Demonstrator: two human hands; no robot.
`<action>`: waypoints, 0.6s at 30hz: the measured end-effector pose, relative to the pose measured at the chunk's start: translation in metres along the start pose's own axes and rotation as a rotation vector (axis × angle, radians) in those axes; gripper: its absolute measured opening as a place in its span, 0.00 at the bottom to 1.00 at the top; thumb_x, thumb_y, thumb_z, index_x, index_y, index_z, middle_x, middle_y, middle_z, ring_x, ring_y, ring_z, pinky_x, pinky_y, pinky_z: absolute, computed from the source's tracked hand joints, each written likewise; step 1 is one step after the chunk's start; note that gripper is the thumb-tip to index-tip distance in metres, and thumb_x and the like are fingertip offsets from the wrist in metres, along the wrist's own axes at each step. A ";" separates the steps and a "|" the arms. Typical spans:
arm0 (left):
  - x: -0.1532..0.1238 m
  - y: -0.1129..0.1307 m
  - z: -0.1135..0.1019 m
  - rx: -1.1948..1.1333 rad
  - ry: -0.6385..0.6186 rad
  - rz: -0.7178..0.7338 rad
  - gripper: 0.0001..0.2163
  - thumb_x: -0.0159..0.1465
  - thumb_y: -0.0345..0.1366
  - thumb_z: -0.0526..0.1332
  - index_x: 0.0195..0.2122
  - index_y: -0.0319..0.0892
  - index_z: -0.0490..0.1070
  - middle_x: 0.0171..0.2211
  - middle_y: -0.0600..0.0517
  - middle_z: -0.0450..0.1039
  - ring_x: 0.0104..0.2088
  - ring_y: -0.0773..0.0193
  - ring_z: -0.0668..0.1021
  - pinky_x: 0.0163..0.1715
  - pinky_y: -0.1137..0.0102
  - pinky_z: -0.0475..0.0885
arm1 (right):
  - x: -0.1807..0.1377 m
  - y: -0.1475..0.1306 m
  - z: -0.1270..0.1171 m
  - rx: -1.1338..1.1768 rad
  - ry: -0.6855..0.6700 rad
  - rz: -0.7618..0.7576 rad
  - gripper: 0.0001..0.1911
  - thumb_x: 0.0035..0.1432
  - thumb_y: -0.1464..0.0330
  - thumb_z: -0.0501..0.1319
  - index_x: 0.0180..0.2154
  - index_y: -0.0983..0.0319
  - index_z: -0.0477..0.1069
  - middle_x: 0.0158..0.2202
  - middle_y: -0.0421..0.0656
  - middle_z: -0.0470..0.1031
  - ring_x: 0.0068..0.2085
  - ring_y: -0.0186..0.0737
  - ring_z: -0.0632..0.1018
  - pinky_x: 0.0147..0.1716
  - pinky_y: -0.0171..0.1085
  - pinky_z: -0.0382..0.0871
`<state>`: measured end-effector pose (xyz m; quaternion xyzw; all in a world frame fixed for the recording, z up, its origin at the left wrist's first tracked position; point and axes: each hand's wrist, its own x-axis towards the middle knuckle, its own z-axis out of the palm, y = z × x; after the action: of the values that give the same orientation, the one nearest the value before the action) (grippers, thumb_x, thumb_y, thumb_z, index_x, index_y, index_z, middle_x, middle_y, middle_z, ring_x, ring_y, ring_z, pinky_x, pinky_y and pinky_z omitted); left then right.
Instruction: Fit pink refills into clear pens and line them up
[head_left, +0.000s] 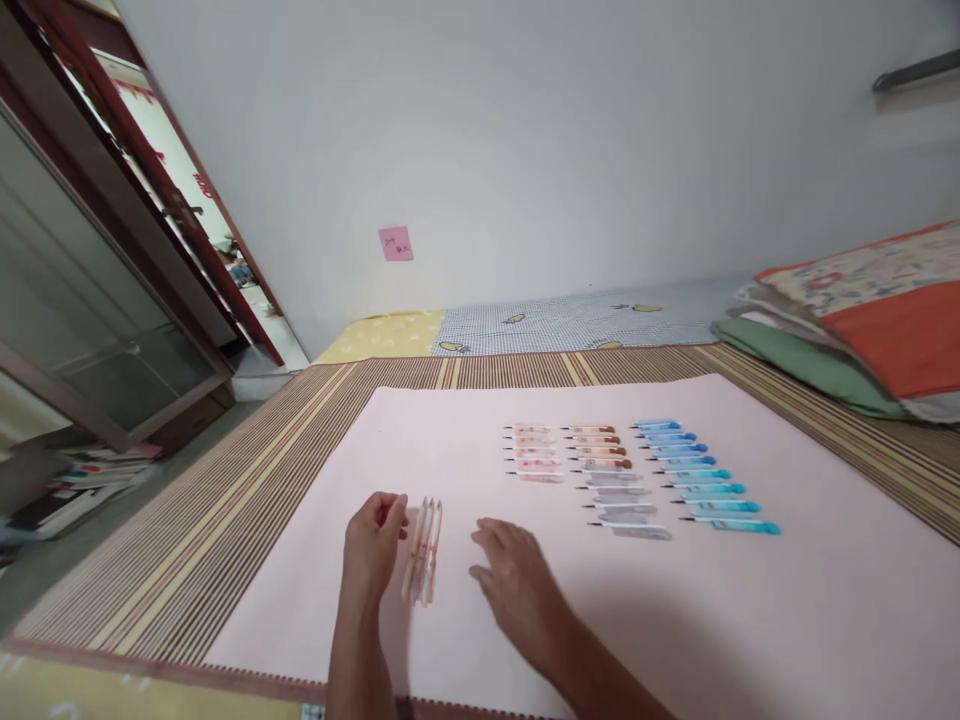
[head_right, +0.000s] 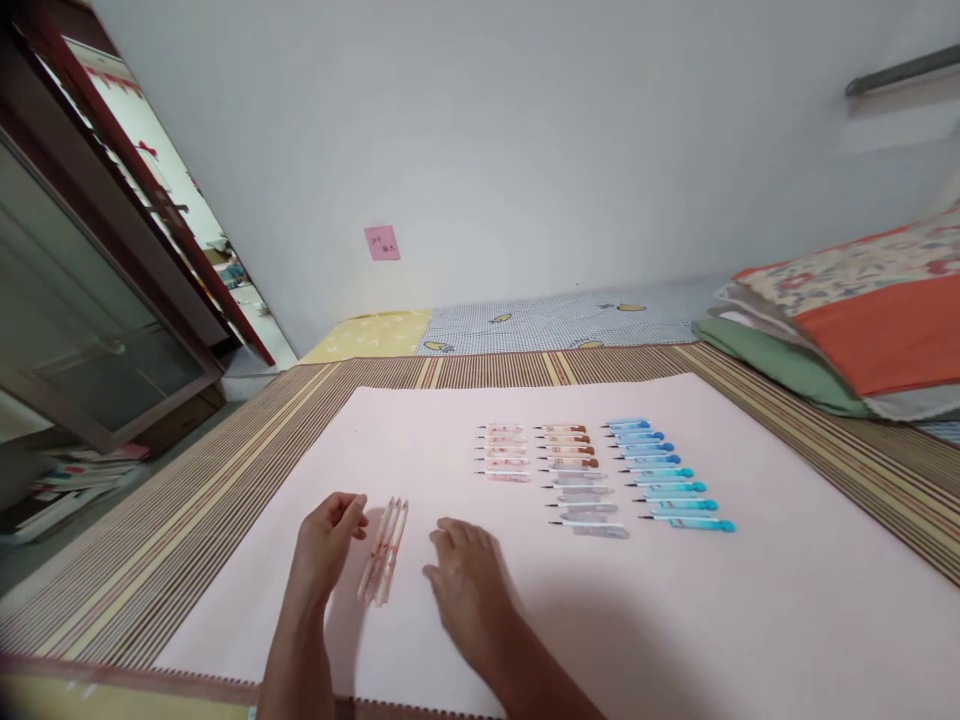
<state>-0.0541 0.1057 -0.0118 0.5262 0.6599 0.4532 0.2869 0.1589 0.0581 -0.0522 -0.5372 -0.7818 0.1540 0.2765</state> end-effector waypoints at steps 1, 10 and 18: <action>-0.001 0.004 0.002 -0.030 -0.005 0.011 0.15 0.60 0.52 0.60 0.30 0.44 0.69 0.23 0.54 0.73 0.24 0.62 0.75 0.28 0.68 0.69 | 0.004 0.013 -0.008 -0.039 0.006 0.030 0.18 0.63 0.73 0.62 0.54 0.62 0.71 0.59 0.51 0.73 0.60 0.52 0.72 0.61 0.50 0.63; -0.004 0.020 0.012 -0.094 -0.001 0.033 0.16 0.59 0.51 0.62 0.30 0.43 0.70 0.23 0.53 0.73 0.25 0.62 0.75 0.27 0.69 0.68 | 0.053 0.088 -0.061 -0.289 -0.024 0.125 0.21 0.64 0.77 0.54 0.58 0.66 0.68 0.61 0.54 0.71 0.62 0.50 0.70 0.59 0.44 0.61; -0.003 0.014 0.015 -0.133 0.001 0.061 0.16 0.59 0.52 0.63 0.30 0.43 0.72 0.23 0.54 0.73 0.24 0.62 0.75 0.27 0.69 0.68 | 0.050 0.100 -0.057 -0.287 -0.001 0.107 0.22 0.64 0.79 0.50 0.55 0.61 0.71 0.51 0.49 0.77 0.52 0.47 0.74 0.49 0.41 0.62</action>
<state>-0.0342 0.1074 -0.0062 0.5256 0.6122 0.5048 0.3068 0.2548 0.1389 -0.0465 -0.6119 -0.7662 0.0553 0.1881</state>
